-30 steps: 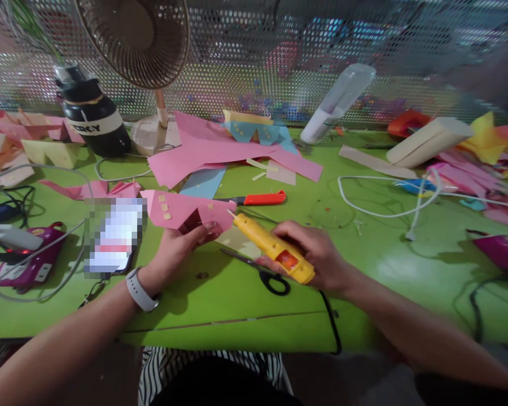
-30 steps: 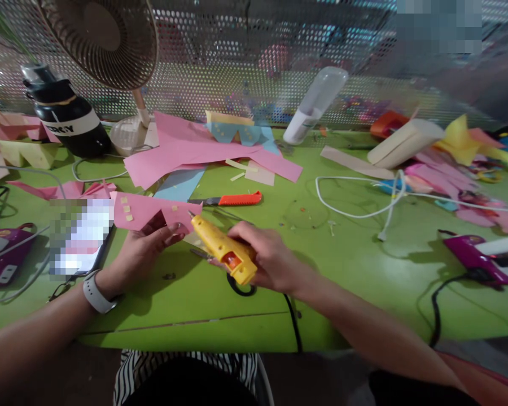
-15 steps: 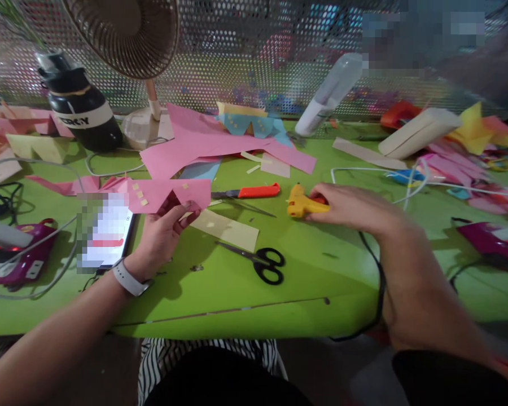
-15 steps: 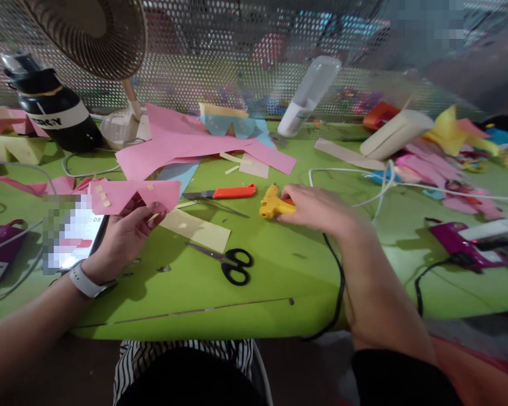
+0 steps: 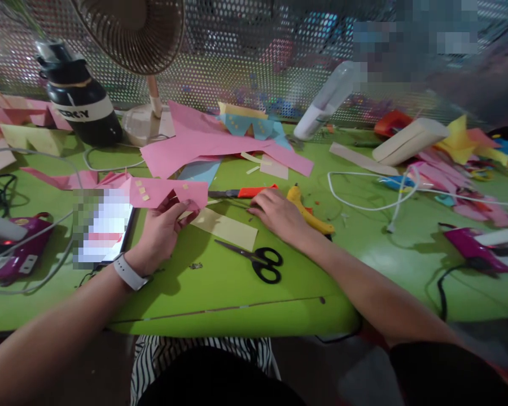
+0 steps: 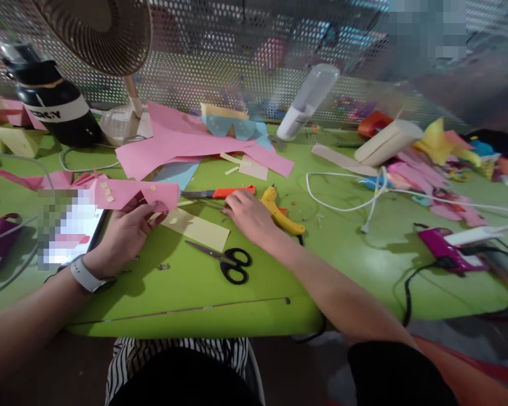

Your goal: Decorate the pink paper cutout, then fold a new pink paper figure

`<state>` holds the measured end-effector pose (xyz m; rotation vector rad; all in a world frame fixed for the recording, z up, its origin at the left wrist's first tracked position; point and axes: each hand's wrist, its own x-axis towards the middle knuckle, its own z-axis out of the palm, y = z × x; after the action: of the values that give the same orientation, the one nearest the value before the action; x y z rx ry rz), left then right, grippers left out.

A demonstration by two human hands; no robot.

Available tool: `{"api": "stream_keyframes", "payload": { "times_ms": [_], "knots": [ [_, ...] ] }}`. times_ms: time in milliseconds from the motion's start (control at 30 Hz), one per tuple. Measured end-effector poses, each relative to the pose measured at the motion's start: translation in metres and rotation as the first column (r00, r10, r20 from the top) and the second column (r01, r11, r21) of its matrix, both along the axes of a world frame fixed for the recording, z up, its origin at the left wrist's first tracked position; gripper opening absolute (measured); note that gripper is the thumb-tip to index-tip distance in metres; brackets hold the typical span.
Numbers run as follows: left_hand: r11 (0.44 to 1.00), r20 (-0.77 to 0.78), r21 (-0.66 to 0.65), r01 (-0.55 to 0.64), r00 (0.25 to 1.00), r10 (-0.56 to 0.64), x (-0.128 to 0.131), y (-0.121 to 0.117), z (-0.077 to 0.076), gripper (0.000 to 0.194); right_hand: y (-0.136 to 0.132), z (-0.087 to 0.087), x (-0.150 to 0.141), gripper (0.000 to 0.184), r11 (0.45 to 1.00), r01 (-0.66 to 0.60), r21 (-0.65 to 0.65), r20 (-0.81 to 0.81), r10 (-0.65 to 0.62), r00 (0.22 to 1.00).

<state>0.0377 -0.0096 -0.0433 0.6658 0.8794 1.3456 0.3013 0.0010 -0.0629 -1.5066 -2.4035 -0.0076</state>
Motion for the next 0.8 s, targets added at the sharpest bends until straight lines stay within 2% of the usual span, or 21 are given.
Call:
{"api": "stream_keyframes", "payload": {
  "times_ms": [100, 167, 233, 300, 367, 433, 500, 600, 700, 800],
  "knots": [
    [1.0, -0.004, -0.008, -0.016, 1.0, 0.016, -0.001, 0.0, -0.002, 0.023, 0.001, 0.003, 0.008, 0.01, 0.997, 0.041, -0.066, -0.132, -0.05, 0.99],
    [1.0, 0.0, -0.005, -0.021, 1.0, 0.021, 0.0, -0.001, -0.002, 0.023, -0.002, 0.01, 0.012, 0.009, 0.979, 0.061, -0.195, -0.312, -0.121, 0.942],
    [1.0, 0.005, -0.002, -0.014, 1.0, 0.014, 0.0, -0.002, -0.003, 0.025, -0.005, 0.018, 0.014, 0.013, 0.933, 0.0, -0.361, -0.523, -0.202, 0.828],
    [1.0, 0.009, 0.0, -0.004, 1.0, 0.004, 0.001, -0.002, -0.003, 0.025, -0.008, 0.026, 0.012, 0.023, 0.865, -0.099, -0.491, -0.665, -0.299, 0.684],
    [1.0, 0.017, -0.009, -0.001, 1.0, 0.001, 0.001, -0.002, -0.004, 0.024, -0.01, 0.033, 0.008, 0.027, 0.801, -0.165, -0.575, -0.713, -0.392, 0.581],
    [1.0, 0.027, -0.019, 0.0, 1.0, 0.0, 0.001, -0.001, -0.005, 0.023, -0.011, 0.038, 0.003, 0.029, 0.744, -0.216, -0.632, -0.712, -0.448, 0.541],
    [1.0, 0.031, -0.021, -0.005, 0.999, 0.005, 0.001, -0.001, -0.005, 0.025, -0.013, 0.041, -0.001, 0.036, 0.701, -0.269, -0.661, -0.697, -0.441, 0.565],
    [1.0, 0.017, -0.024, -0.01, 1.0, 0.01, 0.0, 0.0, -0.006, 0.026, -0.014, 0.043, -0.005, 0.047, 0.66, -0.306, -0.686, -0.653, -0.372, 0.66],
    [1.0, 0.0, -0.026, -0.006, 1.0, 0.006, 0.0, 0.0, -0.006, 0.025, -0.013, 0.044, -0.008, 0.048, 0.61, -0.355, -0.708, -0.621, -0.3, 0.724],
    [0.999, -0.002, -0.036, 0.002, 1.0, -0.002, -0.001, 0.001, -0.007, 0.025, -0.01, 0.043, -0.01, 0.048, 0.526, -0.392, -0.755, -0.579, -0.254, 0.775]
  ]
}}
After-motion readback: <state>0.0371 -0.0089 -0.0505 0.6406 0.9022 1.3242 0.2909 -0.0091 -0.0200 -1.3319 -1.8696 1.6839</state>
